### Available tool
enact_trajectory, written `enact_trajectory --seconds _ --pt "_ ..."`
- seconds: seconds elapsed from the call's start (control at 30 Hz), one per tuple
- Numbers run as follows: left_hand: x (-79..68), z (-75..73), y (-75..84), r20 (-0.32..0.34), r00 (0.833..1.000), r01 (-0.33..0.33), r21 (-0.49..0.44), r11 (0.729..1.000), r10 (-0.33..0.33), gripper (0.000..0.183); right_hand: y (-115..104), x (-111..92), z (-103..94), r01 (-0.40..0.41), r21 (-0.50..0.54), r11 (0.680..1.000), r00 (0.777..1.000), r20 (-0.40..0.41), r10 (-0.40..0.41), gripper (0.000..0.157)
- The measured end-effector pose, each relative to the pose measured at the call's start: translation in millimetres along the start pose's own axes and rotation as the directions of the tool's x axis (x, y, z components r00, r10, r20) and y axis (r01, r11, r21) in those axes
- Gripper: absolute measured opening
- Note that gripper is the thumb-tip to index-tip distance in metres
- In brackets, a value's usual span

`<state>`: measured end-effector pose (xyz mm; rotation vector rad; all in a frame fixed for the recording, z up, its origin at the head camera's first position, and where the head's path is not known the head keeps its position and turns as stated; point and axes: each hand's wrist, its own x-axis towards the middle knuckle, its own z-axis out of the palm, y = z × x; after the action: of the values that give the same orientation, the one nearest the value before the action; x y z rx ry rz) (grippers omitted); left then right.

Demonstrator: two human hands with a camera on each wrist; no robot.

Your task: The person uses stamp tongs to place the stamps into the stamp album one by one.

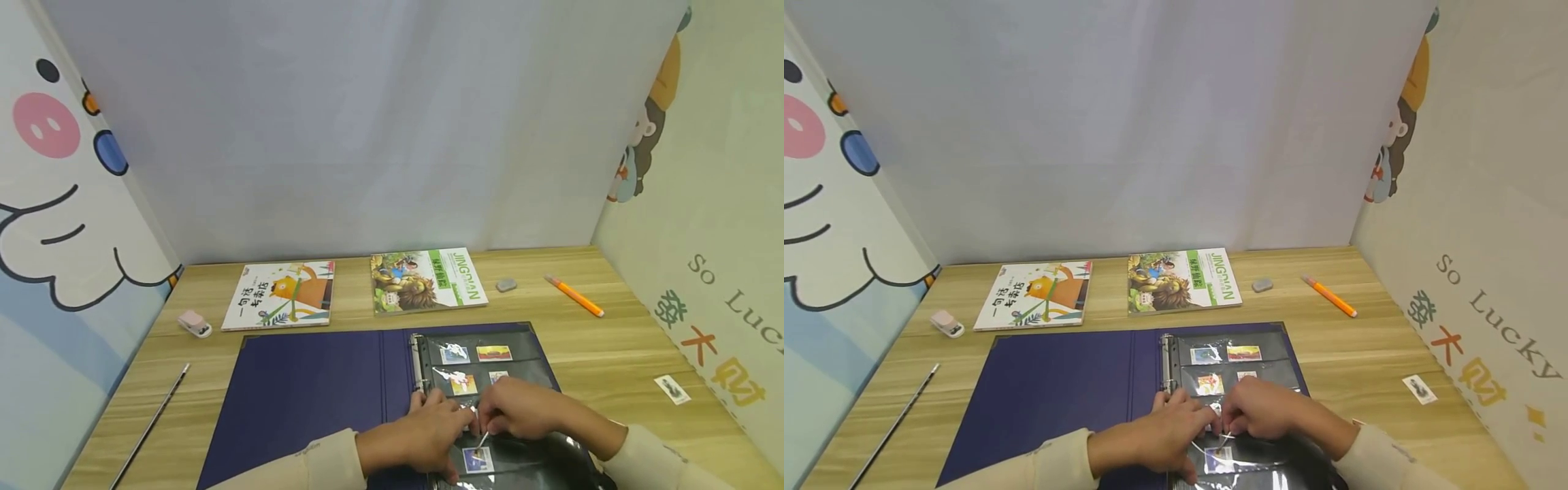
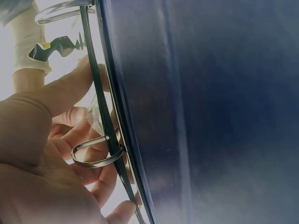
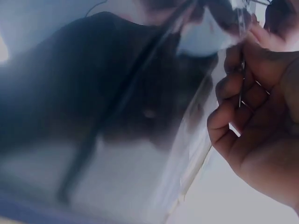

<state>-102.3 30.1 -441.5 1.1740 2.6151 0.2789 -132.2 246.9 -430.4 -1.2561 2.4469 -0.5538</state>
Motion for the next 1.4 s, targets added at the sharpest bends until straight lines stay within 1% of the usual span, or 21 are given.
enact_trajectory --seconds 0.07,0.17,0.23,0.33,0.47,0.53,0.6,0.7,0.8,0.9,0.97,1.13,1.2,1.27,1.4 --pt "-0.3 0.5 -0.2 0.001 1.0 -0.009 -0.013 1.0 0.009 0.064 5 -7 -6.3 -0.025 0.026 0.999 1.0 -0.014 0.026 0.012" --pt "-0.3 0.6 -0.9 0.003 1.0 -0.016 -0.029 0.999 0.016 0.064 21 -25 -19.8 -0.084 0.054 0.995 0.994 -0.067 0.087 0.011" --pt "-0.5 0.5 -1.5 0.006 1.0 -0.013 -0.03 0.999 0.013 0.064 34 -41 -28.7 -0.129 0.057 0.99 0.985 -0.105 0.134 0.011" --pt "-1.3 0.6 -2.2 0.005 1.0 -0.013 -0.028 1.0 0.013 0.065 54 -72 -39.1 -0.206 0.091 0.974 0.968 -0.124 0.216 0.01" --pt "-1.0 0.4 -2.1 0.004 1.0 -0.018 -0.024 1.0 0.018 0.065 75 -121 -48.0 -0.31 0.151 0.939 0.94 -0.099 0.327 0.009" --pt "-0.4 0.1 -1.8 0.004 1.0 -0.015 -0.02 1.0 0.016 0.065 83 -145 -50.0 -0.331 0.171 0.928 0.933 -0.086 0.348 0.009" --pt "-0.3 -0.4 -1.6 0.008 1.0 -0.012 -0.023 1.0 0.012 0.065 91 -167 -50.8 -0.335 0.177 0.925 0.933 -0.073 0.352 0.01" --pt "-0.4 -1.0 -1.4 0.014 1.0 -0.007 -0.027 1.0 0.008 0.065 98 -190 -49.6 -0.356 0.18 0.917 0.927 -0.06 0.371 0.011" --pt "-0.3 -1.2 -1.5 0.015 1.0 -0.008 -0.029 1.0 0.008 0.065 103 -204 -47.5 -0.378 0.173 0.909 0.92 -0.044 0.391 0.01" --pt "0.1 -0.6 -1.7 0.012 1.0 -0.013 -0.032 0.999 0.013 0.064 106 -209 -43.5 -0.37 0.167 0.914 0.924 -0.034 0.38 0.01" --pt "0.2 -0.1 -1.6 0.011 1.0 -0.016 -0.036 0.999 0.017 0.065 106 -209 -41.0 -0.366 0.142 0.919 0.926 -0.042 0.376 0.011" --pt "1.0 0.7 -1.7 0.011 1.0 -0.024 -0.043 0.999 0.024 0.064 100 -202 -43.2 -0.391 0.13 0.911 0.914 -0.065 0.401 0.013" --pt "1.2 0.9 -1.9 0.013 1.0 -0.024 -0.043 0.999 0.024 0.064 96 -195 -48.0 -0.396 0.137 0.908 0.908 -0.088 0.409 0.014" --pt "1.2 0.9 -2.2 0.016 1.0 -0.023 -0.042 0.999 0.023 0.064 92 -184 -53.3 -0.382 0.14 0.914 0.909 -0.121 0.398 0.014" --pt "1.0 1.1 -2.4 0.012 1.0 -0.022 -0.04 0.999 0.023 0.065 79 -151 -60.7 -0.36 0.068 0.93 0.91 -0.195 0.366 0.012"
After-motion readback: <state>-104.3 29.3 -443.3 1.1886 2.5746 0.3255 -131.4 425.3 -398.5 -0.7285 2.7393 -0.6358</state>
